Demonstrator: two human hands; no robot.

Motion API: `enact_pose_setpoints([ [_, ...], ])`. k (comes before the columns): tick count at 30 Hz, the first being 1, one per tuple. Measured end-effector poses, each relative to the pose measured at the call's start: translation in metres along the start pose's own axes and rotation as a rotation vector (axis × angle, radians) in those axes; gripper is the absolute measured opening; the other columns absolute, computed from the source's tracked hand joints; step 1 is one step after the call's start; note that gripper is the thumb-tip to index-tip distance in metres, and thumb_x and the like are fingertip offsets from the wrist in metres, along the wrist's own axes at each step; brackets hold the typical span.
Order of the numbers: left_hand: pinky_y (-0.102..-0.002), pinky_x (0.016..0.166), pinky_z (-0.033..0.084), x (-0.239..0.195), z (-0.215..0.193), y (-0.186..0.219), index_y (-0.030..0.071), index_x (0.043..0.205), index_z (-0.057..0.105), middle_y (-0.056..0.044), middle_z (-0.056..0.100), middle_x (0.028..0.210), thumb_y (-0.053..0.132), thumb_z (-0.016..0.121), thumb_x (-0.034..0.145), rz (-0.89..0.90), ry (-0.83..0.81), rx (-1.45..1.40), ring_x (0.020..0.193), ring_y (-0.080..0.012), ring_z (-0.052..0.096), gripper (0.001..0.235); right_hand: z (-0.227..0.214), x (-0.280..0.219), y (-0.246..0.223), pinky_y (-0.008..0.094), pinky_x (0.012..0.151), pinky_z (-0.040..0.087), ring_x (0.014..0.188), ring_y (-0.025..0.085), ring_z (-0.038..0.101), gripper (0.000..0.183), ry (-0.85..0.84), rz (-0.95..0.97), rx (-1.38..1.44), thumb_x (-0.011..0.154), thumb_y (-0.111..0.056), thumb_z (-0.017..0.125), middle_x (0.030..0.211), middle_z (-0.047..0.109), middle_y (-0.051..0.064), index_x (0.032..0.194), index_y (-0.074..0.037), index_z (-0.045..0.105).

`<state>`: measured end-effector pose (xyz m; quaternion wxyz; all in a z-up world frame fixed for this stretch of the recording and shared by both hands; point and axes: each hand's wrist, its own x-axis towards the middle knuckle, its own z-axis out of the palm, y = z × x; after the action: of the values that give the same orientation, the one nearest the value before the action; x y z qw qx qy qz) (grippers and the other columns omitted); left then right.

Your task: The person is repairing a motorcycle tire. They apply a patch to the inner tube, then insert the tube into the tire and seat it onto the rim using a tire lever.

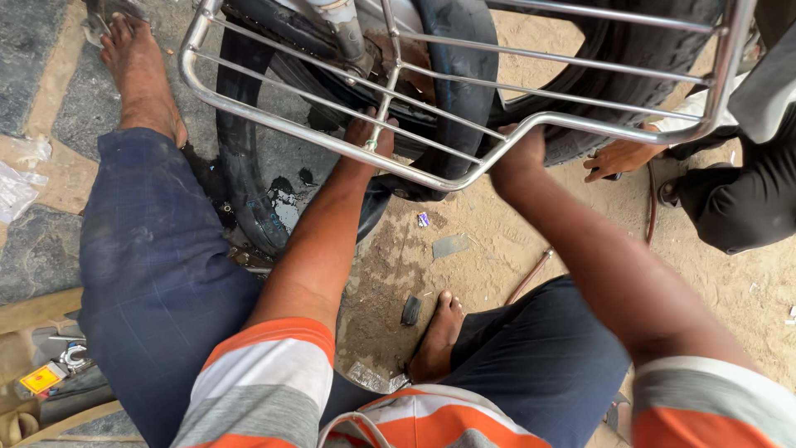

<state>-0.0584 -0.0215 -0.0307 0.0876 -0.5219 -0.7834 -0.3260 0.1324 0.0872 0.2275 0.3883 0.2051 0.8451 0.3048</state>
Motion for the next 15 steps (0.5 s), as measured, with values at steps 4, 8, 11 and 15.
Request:
enact_pose_setpoints([
  [4, -0.057, 0.096, 0.048, -0.011, 0.004, 0.012, 0.000, 0.106, 0.073, -0.029, 0.068, 0.109, 0.020, 0.052, 0.103, -0.147, -0.201, -0.130, 0.106, -0.0479, 0.062, 0.030, -0.004, 0.021, -0.050, 0.042, 0.098, 0.052, 0.127, 0.029, 0.063, 0.037, 0.096, -0.078, 0.106, 0.096, -0.022, 0.064, 0.138, 0.066, 0.011, 0.132, -0.014, 0.071],
  [8, -0.060, 0.100, 0.048, -0.010, -0.031, 0.014, 0.003, 0.109, 0.074, -0.023, 0.070, 0.108, 0.020, 0.054, 0.098, 0.060, 0.003, -0.101, 0.108, -0.0441, 0.062, 0.029, -0.023, 0.039, -0.052, 0.042, 0.098, 0.052, 0.127, 0.029, 0.063, 0.037, 0.155, -0.108, 0.188, 0.096, -0.022, 0.064, 0.138, 0.066, 0.011, 0.132, -0.014, 0.071],
  [11, -0.056, 0.101, 0.049, -0.013, -0.054, 0.020, 0.003, 0.117, 0.071, -0.021, 0.070, 0.112, 0.015, 0.051, 0.099, -0.060, -0.317, -0.141, 0.114, -0.0403, 0.062, 0.029, -0.022, 0.026, -0.033, 0.042, 0.099, 0.051, 0.127, 0.029, 0.062, 0.037, 0.137, -0.095, 0.202, 0.097, -0.022, 0.064, 0.139, 0.066, 0.011, 0.132, -0.014, 0.071],
  [15, -0.052, 0.098, 0.050, 0.016, -0.077, 0.033, 0.007, 0.114, 0.071, -0.017, 0.067, 0.120, 0.017, 0.060, 0.095, -0.078, -0.310, -0.125, 0.116, -0.0400, 0.059, 0.024, -0.018, 0.008, 0.018, 0.043, 0.099, 0.051, 0.128, 0.030, 0.062, 0.037, 0.069, -0.017, 0.120, 0.097, -0.021, 0.063, 0.139, 0.066, 0.011, 0.132, -0.013, 0.071],
])
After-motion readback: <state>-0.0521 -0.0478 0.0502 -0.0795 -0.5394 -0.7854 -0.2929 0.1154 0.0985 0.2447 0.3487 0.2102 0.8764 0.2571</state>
